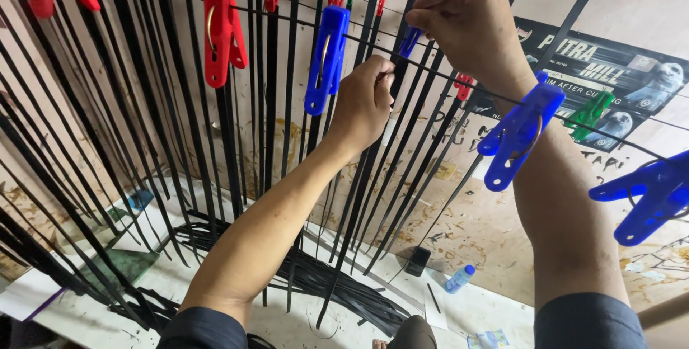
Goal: The person repeatedly dips thin black rubber strips into a black viscous substance in a small container, then hangs them on a wall-mounted rack to dry. The person also stirs the substance and adds liquid from a metal cup.
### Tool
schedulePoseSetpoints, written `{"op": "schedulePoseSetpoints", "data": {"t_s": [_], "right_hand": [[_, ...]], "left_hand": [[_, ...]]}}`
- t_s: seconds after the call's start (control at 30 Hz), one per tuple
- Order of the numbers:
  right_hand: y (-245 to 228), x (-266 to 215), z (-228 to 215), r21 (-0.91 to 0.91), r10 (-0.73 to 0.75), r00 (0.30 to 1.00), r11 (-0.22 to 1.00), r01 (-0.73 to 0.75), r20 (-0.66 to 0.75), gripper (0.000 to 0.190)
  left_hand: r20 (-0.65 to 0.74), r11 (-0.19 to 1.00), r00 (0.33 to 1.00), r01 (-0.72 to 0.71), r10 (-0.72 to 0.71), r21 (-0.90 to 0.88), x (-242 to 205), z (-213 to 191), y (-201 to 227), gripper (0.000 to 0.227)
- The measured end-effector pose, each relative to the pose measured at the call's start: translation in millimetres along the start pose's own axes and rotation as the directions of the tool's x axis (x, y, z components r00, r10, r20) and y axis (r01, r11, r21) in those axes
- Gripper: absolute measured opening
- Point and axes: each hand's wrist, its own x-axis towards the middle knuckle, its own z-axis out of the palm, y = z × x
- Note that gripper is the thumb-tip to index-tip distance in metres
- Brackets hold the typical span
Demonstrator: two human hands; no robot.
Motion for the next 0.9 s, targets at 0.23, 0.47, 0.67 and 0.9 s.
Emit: {"op": "schedulePoseSetpoints", "data": {"t_s": [0.23,0.47,0.67,0.9], "right_hand": [[1.0,2.8,0.9,0.009,-0.061,0.998,0.998,0.061,0.022,0.013],[-3.0,5.7,-0.7,0.000,-0.053,0.996,0.999,0.053,0.072,0.018],[-10.3,9.5,-3.2,0.040,-0.040,0.991,0.999,0.035,0.125,0.020],[-4.0,16.4,4.1,0.089,0.064,0.987,0.993,-0.078,0.145,0.023]], "left_hand": [[-0.003,1.000,1.000,-0.016,0.016,-0.012,3.7,-2.6,2.1,0.012],[-0.025,0.999,0.999,-0.037,0.037,-0.016,7.0,-2.6,1.2,0.012],[-0.032,0.999,0.999,-0.031,0.031,0.012,9.9,-4.2,2.3,0.012],[-0.070,0.993,0.996,-0.044,0.052,0.107,6.0,-2.3,-9.9,0.030]]}}
